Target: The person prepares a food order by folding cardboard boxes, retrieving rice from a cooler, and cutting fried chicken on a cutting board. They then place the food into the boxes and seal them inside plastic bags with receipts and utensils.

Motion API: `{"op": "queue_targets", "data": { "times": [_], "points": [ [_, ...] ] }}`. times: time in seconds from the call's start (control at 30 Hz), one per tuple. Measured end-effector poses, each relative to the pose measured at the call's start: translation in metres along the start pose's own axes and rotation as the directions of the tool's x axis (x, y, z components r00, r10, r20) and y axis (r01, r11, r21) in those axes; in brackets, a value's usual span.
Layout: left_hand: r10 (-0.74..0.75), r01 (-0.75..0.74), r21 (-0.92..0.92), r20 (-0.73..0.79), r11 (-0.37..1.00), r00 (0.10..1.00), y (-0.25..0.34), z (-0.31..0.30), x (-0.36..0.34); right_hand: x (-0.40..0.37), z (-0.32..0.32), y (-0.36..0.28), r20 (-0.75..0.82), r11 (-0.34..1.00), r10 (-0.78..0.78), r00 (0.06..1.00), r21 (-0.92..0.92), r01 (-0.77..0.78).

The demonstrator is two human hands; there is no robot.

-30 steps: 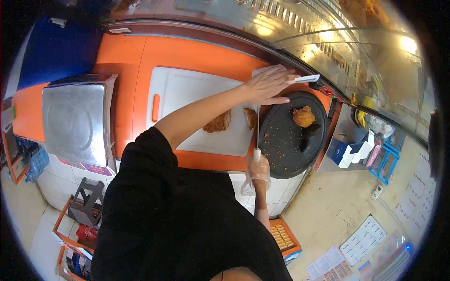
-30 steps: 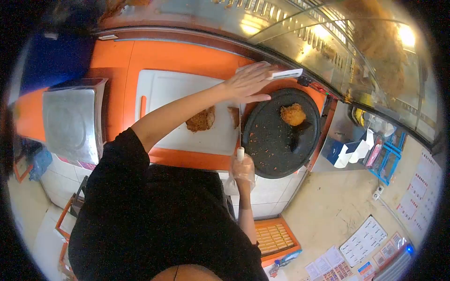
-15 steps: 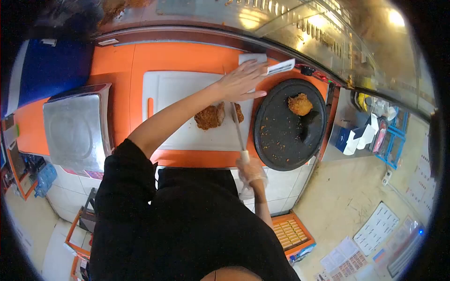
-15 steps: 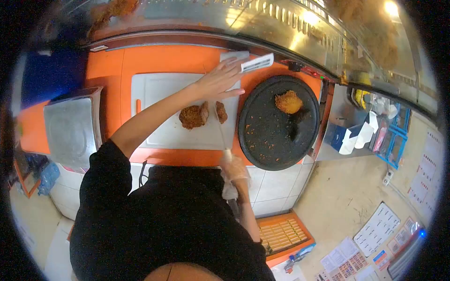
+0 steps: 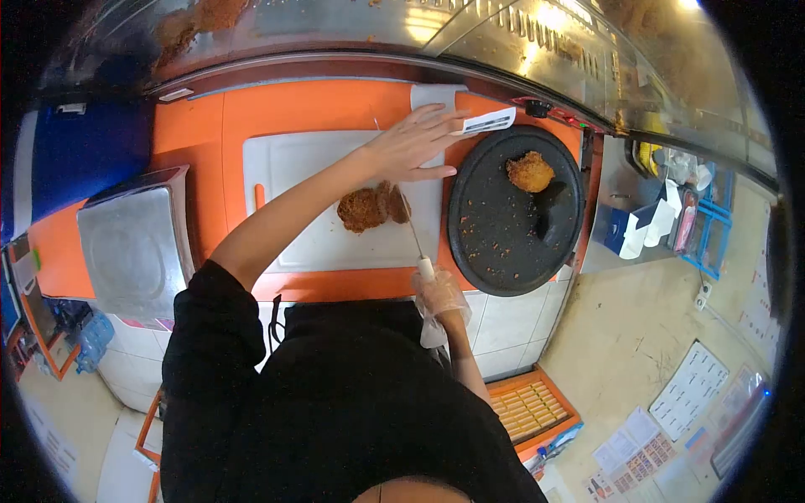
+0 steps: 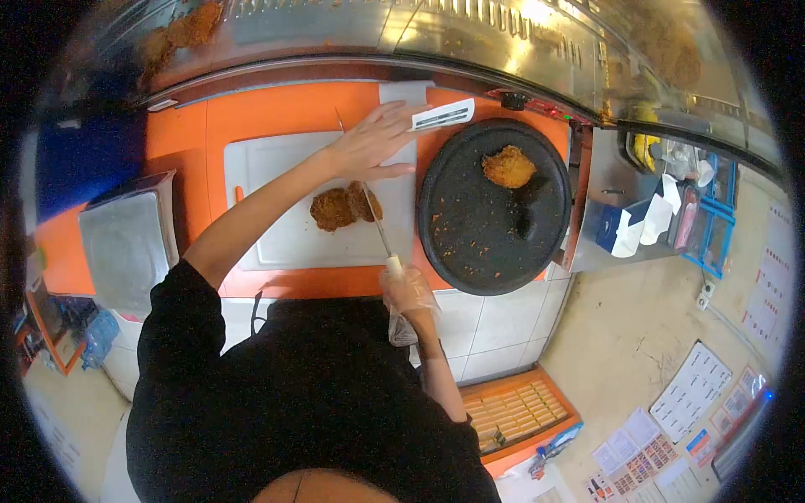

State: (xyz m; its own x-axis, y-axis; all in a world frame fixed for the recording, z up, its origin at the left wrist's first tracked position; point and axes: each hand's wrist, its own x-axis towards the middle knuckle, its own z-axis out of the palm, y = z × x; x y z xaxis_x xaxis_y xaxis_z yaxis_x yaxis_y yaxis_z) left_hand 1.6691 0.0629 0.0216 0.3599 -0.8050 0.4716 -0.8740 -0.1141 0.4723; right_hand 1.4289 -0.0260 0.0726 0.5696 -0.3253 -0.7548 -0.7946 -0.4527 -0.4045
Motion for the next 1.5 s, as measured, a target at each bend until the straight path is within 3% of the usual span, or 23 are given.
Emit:
{"op": "queue_targets", "data": {
  "times": [0.1,0.2,0.27,0.4,0.47,0.5,0.57,0.6,0.67,0.83,0.9,0.97,1.07,1.1,1.17,1.2,1.27,1.33,1.37,1.43,1.47,1.5],
  "points": [
    [0.023,-0.022,-0.021,0.057,1.0,0.998,-0.004,-0.003,0.0,0.007,0.002,0.007,0.095,0.999,0.031,0.995,0.02,-0.033],
    [0.0,0.001,-0.004,0.08,1.0,0.997,-0.006,0.0,0.004,0.022,0.004,0.025,0.089,0.996,-0.068,0.994,-0.046,0.072],
    [-0.018,0.019,-0.009,0.109,1.0,0.994,-0.001,-0.009,0.01,0.022,-0.002,0.02,0.077,0.986,-0.027,0.997,-0.164,0.04],
    [-0.005,0.002,0.022,0.141,1.0,0.99,-0.001,-0.007,0.008,0.034,0.0,0.035,0.171,0.993,0.035,0.985,-0.121,-0.015],
    [-0.032,0.027,0.04,0.121,0.999,0.992,-0.002,-0.007,0.008,0.037,0.004,0.038,0.15,0.925,-0.229,0.962,-0.274,0.263],
    [-0.03,0.025,0.039,0.123,0.999,0.992,-0.003,-0.006,0.009,0.037,0.004,0.04,0.149,0.926,-0.228,0.962,-0.271,0.262],
    [-0.017,0.011,0.051,0.129,0.999,0.991,-0.001,-0.007,0.012,0.023,-0.006,0.011,0.045,0.991,-0.053,0.998,-0.118,0.058],
    [-0.015,0.009,0.047,0.133,0.999,0.991,-0.001,-0.006,0.011,0.023,-0.005,0.012,0.045,0.992,-0.048,0.998,-0.114,0.053],
    [-0.031,0.022,0.064,0.137,0.998,0.99,-0.004,-0.002,0.009,0.025,-0.006,0.011,0.17,0.999,0.03,0.985,0.035,-0.036],
    [-0.051,0.036,0.086,0.181,0.996,0.982,-0.011,0.015,0.006,0.031,-0.005,-0.005,0.17,0.992,0.101,0.98,0.055,-0.111],
    [-0.052,0.035,0.094,0.19,0.995,0.98,-0.016,0.027,0.004,0.048,0.014,0.024,0.175,0.986,0.153,0.973,0.042,-0.163],
    [-0.077,0.065,0.056,0.228,0.996,0.971,-0.02,0.032,0.006,0.082,0.049,0.091,0.288,0.873,0.163,0.944,0.403,-0.274],
    [-0.024,0.025,0.001,0.179,1.0,0.983,-0.025,0.056,0.024,0.053,0.01,0.037,0.365,0.891,0.151,0.919,0.353,-0.287],
    [-0.096,0.118,-0.078,0.245,0.99,0.965,-0.028,0.069,0.023,0.051,0.009,0.038,0.356,0.898,0.136,0.925,0.351,-0.267],
    [-0.044,0.047,-0.017,0.136,0.999,0.99,-0.023,0.046,0.027,0.044,0.005,0.037,0.551,0.643,0.1,0.829,0.6,-0.476],
    [0.008,-0.01,0.023,0.052,1.0,0.999,-0.017,0.037,0.022,0.038,0.01,0.038,0.555,0.649,0.095,0.827,0.595,-0.474],
    [0.018,-0.017,-0.005,0.061,1.0,0.998,-0.001,-0.005,0.014,0.019,0.025,0.026,0.217,0.908,0.035,0.976,0.401,-0.122],
    [0.016,-0.025,0.092,0.097,0.995,0.995,0.005,-0.033,-0.004,0.018,0.042,0.028,0.278,0.912,0.015,0.96,0.391,-0.128],
    [0.018,-0.027,0.095,0.103,0.995,0.995,0.003,-0.034,-0.017,0.012,0.045,0.011,0.255,0.953,0.038,0.966,0.281,-0.112],
    [-0.133,0.109,0.158,0.146,0.981,0.98,0.0,-0.032,-0.04,-0.009,0.035,-0.039,0.213,0.985,0.119,0.97,0.094,-0.142],
    [-0.136,0.112,0.159,0.148,0.981,0.98,-0.001,-0.028,-0.043,-0.002,0.042,-0.031,0.218,0.985,0.119,0.969,0.094,-0.142],
    [-0.143,0.121,0.149,0.151,0.981,0.978,-0.003,-0.025,-0.045,0.009,0.057,-0.016,0.28,0.952,0.103,0.954,0.25,-0.176]
  ]
}}
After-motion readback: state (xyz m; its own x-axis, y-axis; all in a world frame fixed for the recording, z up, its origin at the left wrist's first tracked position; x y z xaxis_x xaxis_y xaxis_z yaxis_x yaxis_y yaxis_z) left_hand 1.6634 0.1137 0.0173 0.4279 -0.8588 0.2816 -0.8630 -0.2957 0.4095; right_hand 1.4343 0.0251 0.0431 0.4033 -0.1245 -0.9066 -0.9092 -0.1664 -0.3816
